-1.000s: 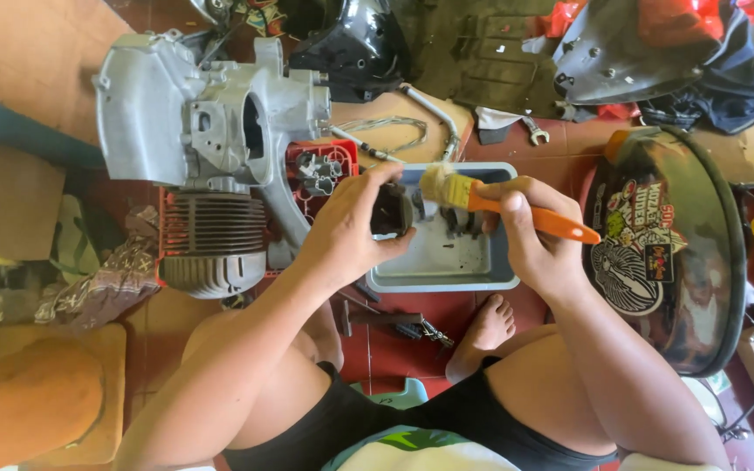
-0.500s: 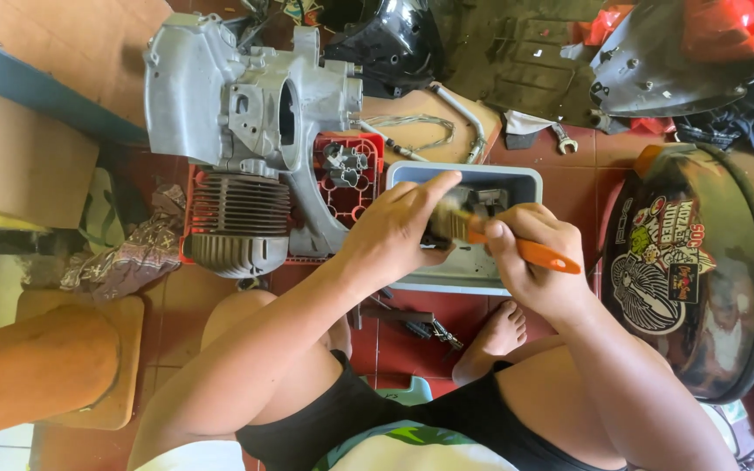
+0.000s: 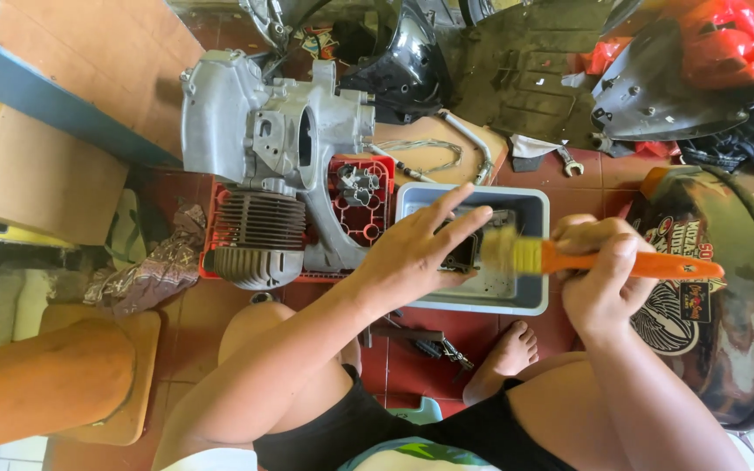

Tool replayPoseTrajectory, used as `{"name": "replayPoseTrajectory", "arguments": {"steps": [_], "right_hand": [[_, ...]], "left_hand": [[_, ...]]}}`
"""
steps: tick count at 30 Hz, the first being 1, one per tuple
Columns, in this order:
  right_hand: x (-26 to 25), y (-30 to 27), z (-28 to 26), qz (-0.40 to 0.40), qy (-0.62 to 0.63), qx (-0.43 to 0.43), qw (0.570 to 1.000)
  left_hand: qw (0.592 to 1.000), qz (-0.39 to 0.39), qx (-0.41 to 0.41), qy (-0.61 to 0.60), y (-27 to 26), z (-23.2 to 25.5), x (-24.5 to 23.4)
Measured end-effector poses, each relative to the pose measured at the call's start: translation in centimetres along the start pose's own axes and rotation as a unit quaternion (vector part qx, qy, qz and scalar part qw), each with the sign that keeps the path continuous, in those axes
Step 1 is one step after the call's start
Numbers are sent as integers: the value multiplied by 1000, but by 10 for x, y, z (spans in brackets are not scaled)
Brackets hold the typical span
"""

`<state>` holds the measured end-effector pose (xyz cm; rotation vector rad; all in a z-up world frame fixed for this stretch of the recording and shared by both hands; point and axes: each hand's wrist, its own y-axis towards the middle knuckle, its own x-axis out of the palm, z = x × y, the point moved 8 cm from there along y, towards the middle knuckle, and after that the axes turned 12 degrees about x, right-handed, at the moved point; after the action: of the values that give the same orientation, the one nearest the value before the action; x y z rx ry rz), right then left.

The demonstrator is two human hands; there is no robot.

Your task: The person scrubs various small mechanical parts with a brush dipped in a liquid solution. They handle the parts one by one, turning them over to clean different sides, and place them into a plastic container.

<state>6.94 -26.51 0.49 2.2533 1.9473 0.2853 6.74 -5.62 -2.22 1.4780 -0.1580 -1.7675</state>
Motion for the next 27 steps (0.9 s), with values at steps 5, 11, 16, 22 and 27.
{"name": "replayPoseTrajectory", "arguments": {"steps": [5, 11, 16, 22, 27], "right_hand": [[34, 14, -3, -82, -107, -9, 991], [74, 7, 1, -99, -284, 58, 952], [73, -4, 36, -165, -188, 138, 958], [72, -9, 31, -162, -174, 113, 965], [61, 2, 27, -159, -142, 122, 969]], "left_hand": [[999, 39, -28, -1, 3, -14, 4], [995, 87, -25, 50, 13, -12, -18], [979, 169, 61, 97, 7, 5, -16], [974, 205, 87, 41, 6, 17, -28], [983, 177, 9, -39, 6, 3, -44]]}}
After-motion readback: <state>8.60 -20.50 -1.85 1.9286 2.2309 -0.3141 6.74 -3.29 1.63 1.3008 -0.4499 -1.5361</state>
